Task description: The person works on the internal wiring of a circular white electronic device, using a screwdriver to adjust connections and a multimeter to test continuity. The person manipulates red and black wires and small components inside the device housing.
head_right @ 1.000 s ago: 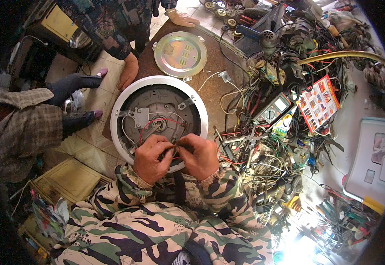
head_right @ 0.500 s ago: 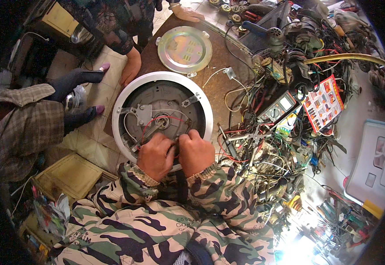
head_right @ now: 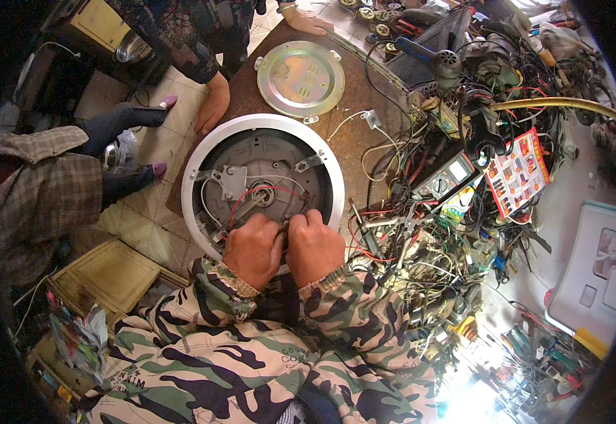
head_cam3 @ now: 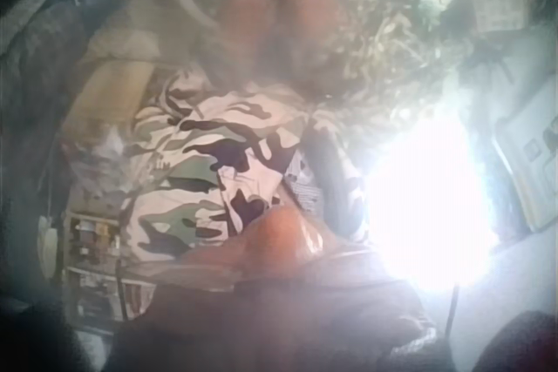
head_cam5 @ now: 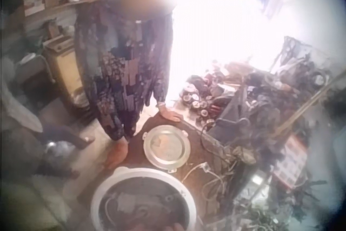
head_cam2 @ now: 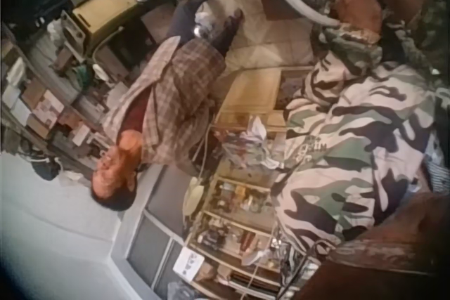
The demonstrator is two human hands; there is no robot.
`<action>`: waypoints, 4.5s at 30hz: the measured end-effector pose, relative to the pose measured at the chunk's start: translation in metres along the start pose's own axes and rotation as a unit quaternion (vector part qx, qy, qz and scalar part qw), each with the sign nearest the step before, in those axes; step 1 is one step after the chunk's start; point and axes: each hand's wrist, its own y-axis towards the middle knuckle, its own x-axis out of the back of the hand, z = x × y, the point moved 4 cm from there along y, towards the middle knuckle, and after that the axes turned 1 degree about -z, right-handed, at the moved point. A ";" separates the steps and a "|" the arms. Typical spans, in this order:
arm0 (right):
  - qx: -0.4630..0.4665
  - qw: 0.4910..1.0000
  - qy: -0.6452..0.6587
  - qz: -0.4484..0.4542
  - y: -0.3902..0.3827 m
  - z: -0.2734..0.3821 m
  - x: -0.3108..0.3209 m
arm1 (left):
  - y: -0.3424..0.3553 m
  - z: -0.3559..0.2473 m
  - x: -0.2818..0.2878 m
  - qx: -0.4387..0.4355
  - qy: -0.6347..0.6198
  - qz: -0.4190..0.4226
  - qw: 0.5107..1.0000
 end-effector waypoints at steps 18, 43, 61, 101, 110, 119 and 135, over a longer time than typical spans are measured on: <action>-0.019 0.999 -0.005 -0.050 -0.006 0.004 0.000 | -0.001 0.001 0.001 -0.007 -0.016 -0.017 1.000; -0.043 0.997 0.050 -0.035 0.001 -0.012 0.000 | 0.009 -0.015 0.013 -0.086 -0.041 -0.028 0.995; 0.085 0.987 0.074 -0.114 0.002 -0.030 0.002 | 0.029 -0.002 0.016 -0.178 -0.015 0.071 0.981; -0.304 0.921 0.234 -0.072 -0.150 -0.166 -0.146 | 0.026 -0.011 0.012 -0.227 -0.002 -0.013 0.974; -0.172 0.937 0.267 -0.148 -0.080 -0.128 -0.149 | 0.026 -0.008 0.009 -0.216 0.001 -0.002 0.976; -0.343 0.915 0.165 0.133 0.016 -0.142 -0.160 | 0.028 -0.009 0.011 -0.208 -0.011 0.016 0.978; -0.131 0.947 0.229 -0.184 -0.085 -0.122 0.042 | 0.027 0.000 0.009 -0.180 -0.031 0.023 0.983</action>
